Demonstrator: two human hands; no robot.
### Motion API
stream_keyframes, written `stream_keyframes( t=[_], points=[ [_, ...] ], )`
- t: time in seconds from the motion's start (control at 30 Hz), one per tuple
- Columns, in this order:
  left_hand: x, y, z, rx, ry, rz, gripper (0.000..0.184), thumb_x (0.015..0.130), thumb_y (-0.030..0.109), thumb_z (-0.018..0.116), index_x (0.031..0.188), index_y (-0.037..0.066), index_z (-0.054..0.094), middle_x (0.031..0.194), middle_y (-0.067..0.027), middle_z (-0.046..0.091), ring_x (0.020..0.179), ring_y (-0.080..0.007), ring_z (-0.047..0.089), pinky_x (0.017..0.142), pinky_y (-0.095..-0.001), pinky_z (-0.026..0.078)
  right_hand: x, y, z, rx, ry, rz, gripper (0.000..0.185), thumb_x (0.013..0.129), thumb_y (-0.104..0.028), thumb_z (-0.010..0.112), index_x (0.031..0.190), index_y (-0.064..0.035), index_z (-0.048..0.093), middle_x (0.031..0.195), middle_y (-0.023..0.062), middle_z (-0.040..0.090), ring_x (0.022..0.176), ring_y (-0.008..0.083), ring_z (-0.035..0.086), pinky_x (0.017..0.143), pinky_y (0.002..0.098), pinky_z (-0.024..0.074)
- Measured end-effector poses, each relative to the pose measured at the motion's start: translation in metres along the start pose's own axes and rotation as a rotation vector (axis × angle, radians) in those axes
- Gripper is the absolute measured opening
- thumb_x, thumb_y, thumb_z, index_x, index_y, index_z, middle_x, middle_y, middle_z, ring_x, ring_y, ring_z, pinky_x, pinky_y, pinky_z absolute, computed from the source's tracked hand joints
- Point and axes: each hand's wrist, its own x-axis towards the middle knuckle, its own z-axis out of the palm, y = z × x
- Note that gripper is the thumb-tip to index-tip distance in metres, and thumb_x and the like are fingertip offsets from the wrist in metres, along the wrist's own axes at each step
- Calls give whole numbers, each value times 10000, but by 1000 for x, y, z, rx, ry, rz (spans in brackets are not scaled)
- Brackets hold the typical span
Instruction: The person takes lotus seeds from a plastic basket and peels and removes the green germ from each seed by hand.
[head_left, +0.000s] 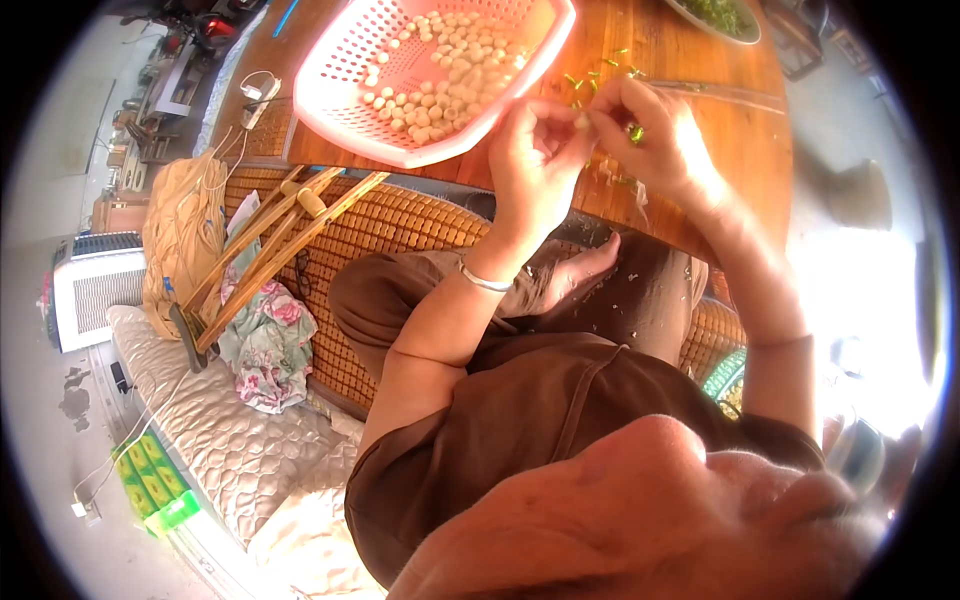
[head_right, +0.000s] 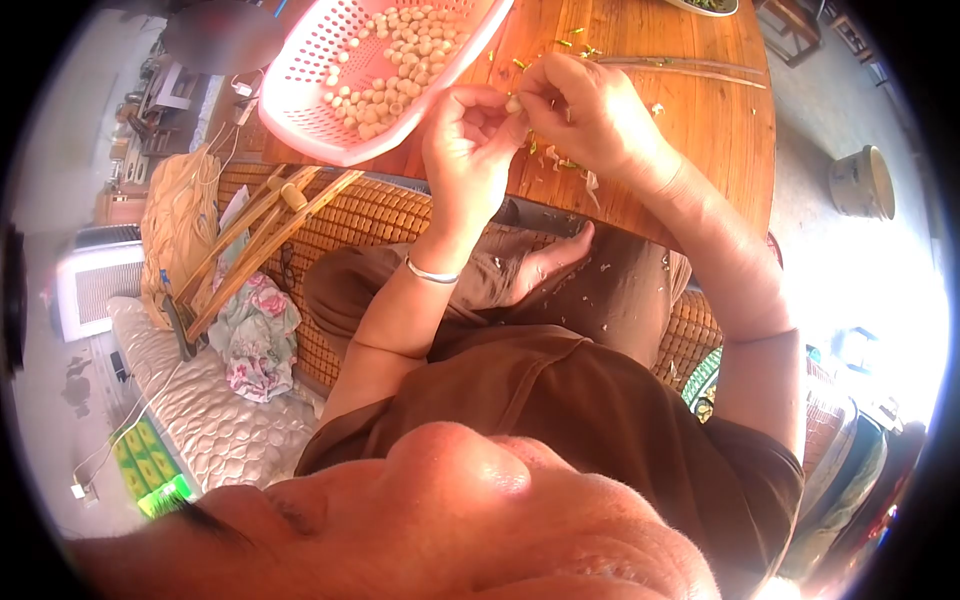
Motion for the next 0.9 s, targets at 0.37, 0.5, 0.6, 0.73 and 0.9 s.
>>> stream_keyframes(
  t=[0.37, 0.5, 0.6, 0.73, 0.9],
  points=[
    [6, 5, -5, -126, -92, -85, 158, 887, 7, 653, 1016, -22, 569, 887, -89, 672, 779, -122, 645, 715, -242, 528, -2, 5, -3, 196, -56, 296, 98, 849, -52, 617, 912, -4, 558, 756, 111, 648, 692, 183, 658, 628, 297, 514],
    [6, 4, -6, -162, -116, -82, 175, 899, 27, 650, 1044, -20, 565, 948, -100, 670, 808, -143, 651, 758, -263, 543, -1, 1, -5, 234, -58, 335, 82, 867, -51, 603, 915, -1, 559, 759, 81, 647, 697, 146, 646, 631, 290, 516],
    [6, 0, -6, -158, -113, -56, 186, 911, 57, 644, 1062, -21, 568, 900, -83, 675, 810, -127, 650, 729, -242, 538, 0, 7, -4, 188, -39, 349, 75, 878, -39, 590, 934, 4, 567, 770, 63, 650, 719, 118, 641, 641, 279, 520],
    [6, 2, -7, -152, -127, -54, 195, 917, 74, 641, 1074, -17, 569, 926, -80, 671, 820, -127, 648, 731, -242, 538, 1, 7, -6, 378, -28, 317, 89, 893, -40, 589, 974, -3, 598, 788, 49, 659, 737, 97, 647, 661, 269, 529],
    [6, 3, -7, -183, -120, -79, 166, 911, 43, 642, 1053, -12, 578, 934, -77, 662, 826, -130, 638, 776, -258, 529, 6, -3, -14, 327, -99, 250, 87, 881, -67, 639, 951, -15, 640, 782, 49, 670, 723, 105, 661, 659, 272, 531]
  ],
)
